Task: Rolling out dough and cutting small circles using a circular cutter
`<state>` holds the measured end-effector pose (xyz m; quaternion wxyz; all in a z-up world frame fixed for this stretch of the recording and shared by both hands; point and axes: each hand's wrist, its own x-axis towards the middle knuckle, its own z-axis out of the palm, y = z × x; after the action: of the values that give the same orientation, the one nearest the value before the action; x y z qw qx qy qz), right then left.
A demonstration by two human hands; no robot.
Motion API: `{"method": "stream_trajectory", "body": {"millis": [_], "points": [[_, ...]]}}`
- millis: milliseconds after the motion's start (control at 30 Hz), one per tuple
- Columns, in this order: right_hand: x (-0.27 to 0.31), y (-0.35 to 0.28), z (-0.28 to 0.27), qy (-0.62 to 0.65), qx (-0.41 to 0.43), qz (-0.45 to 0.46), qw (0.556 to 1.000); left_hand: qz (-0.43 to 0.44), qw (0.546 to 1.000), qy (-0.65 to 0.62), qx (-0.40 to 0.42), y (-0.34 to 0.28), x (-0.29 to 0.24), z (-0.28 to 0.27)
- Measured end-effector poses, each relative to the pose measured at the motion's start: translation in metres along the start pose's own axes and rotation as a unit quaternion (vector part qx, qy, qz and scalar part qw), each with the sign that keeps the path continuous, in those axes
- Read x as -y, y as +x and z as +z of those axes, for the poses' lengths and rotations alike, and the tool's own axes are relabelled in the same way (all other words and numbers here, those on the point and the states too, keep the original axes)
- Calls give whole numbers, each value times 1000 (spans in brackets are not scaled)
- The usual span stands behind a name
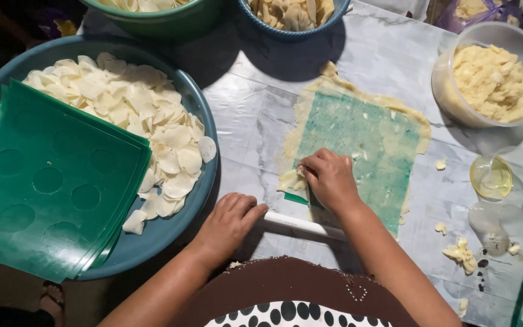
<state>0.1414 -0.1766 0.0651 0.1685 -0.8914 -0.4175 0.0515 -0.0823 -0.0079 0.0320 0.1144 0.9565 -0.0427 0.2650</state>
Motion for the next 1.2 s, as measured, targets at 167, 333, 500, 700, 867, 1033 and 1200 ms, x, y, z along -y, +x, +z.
{"method": "stream_trajectory", "body": {"millis": [167,333,500,700,867,1033,1200], "points": [[-10,-5,-22,89,-85,36,992,-9,1000,6,-14,11,9,7],[-3,-48,-50,-74,-55,23,996,-32,999,-14,-32,36,26,29],[31,-76,-33,-105,108,162,975,-84,995,-34,36,37,28,48],[-3,-40,5,-168,-48,143,974,-159,973,-10,169,97,23,40],[7,-27,-8,-132,0,186,974,-207,951,-13,229,120,33,43],[25,-85,-2,-133,102,194,967,-198,954,-17,225,75,10,29],[9,-53,-2,-175,44,194,964,-210,945,0,250,109,27,52]]}}
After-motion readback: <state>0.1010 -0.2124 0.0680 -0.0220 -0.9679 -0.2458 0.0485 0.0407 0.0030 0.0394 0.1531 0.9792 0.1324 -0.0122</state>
